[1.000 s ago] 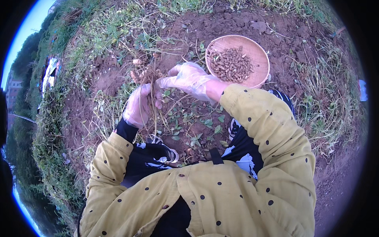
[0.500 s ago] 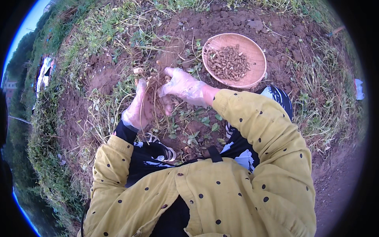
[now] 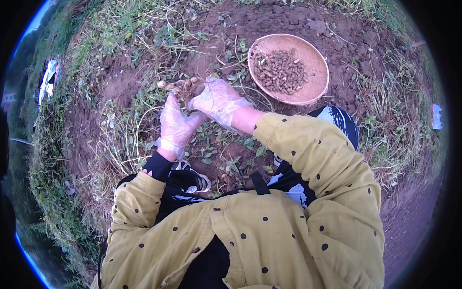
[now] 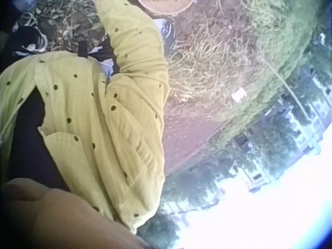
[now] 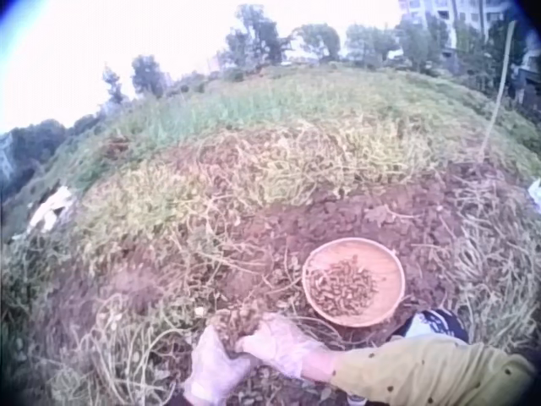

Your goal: The person squats in a garden and pulls peanut plants from the soil. They shake off dirt and separate the peanuts from the roots, placing them into a nearby basket.

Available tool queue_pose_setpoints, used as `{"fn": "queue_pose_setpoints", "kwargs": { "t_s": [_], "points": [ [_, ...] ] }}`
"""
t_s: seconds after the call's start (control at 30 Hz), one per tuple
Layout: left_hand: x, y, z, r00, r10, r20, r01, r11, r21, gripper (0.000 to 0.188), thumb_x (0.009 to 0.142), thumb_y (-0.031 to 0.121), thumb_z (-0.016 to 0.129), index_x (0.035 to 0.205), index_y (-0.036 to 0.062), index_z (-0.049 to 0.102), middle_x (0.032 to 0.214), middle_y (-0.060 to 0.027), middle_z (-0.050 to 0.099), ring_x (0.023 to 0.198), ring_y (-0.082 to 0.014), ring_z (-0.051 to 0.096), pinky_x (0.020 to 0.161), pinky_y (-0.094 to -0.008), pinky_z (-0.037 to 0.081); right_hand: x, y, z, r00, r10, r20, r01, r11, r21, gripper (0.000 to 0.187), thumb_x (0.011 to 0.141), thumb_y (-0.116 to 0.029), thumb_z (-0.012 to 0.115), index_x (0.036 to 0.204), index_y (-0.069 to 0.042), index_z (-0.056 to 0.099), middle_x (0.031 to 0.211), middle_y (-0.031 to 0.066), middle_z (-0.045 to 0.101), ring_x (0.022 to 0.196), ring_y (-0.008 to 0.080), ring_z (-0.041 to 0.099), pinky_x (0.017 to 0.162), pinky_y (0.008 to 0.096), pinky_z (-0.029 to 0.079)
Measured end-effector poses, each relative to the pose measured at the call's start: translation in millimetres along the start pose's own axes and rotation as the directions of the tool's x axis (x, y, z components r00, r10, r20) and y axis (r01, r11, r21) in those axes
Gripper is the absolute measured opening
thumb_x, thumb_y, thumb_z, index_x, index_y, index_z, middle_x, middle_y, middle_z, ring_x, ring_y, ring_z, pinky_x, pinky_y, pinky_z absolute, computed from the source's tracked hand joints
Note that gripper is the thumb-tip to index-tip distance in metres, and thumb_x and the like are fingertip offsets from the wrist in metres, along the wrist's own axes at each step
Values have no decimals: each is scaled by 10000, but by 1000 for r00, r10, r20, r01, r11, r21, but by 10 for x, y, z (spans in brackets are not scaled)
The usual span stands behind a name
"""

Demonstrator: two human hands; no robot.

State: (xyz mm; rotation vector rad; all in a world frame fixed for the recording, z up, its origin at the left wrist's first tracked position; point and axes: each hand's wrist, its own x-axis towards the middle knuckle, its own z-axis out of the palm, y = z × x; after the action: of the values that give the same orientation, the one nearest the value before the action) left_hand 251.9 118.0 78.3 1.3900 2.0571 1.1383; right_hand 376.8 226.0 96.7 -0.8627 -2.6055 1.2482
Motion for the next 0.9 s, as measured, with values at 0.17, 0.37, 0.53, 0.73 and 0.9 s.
{"fn": "queue_pose_setpoints", "kwargs": {
  "t_s": [0.17,0.37,0.53,0.73,0.9],
  "points": [
    [35,-106,58,999,-3,35,11,970,-241,517,765,28,760,1213,27,502,1143,-81,654,1036,-154,635,894,-297,498,-42,52,141,994,-101,35,79,912,402,377,865,-293,628,1158,-57,634,1081,156,652,986,289,616,895,371,462],
    [44,-263,-15,982,-137,133,162,966,-200,454,768,1,742,1179,37,553,1077,-55,667,986,-129,627,884,-284,495,-198,134,80,829,-546,116,525,692,-495,305,963,-265,472,1159,-87,624,1060,211,606,942,358,633,801,435,520],
    [11,-392,36,978,-172,118,197,944,-265,318,841,-15,539,1156,22,555,977,-43,666,719,-105,619,601,-264,510,-248,64,122,917,-387,102,392,822,-413,230,964,-220,491,1107,-69,591,955,177,593,857,365,632,740,457,522],
    [57,-356,70,892,-429,142,441,754,-487,335,799,-14,502,1125,54,537,789,-4,576,522,-95,472,462,-257,406,-179,21,291,982,-170,-86,178,980,89,249,966,-229,535,1087,-14,566,885,158,620,798,327,626,695,430,504],
    [134,-350,-294,842,-484,240,493,508,-706,341,742,-43,504,1062,70,474,616,-11,437,465,-112,382,437,-268,332,-254,-195,19,989,138,50,-141,795,590,237,979,-219,552,1146,-57,595,838,29,608,645,81,535,574,256,457]
  ]
}}
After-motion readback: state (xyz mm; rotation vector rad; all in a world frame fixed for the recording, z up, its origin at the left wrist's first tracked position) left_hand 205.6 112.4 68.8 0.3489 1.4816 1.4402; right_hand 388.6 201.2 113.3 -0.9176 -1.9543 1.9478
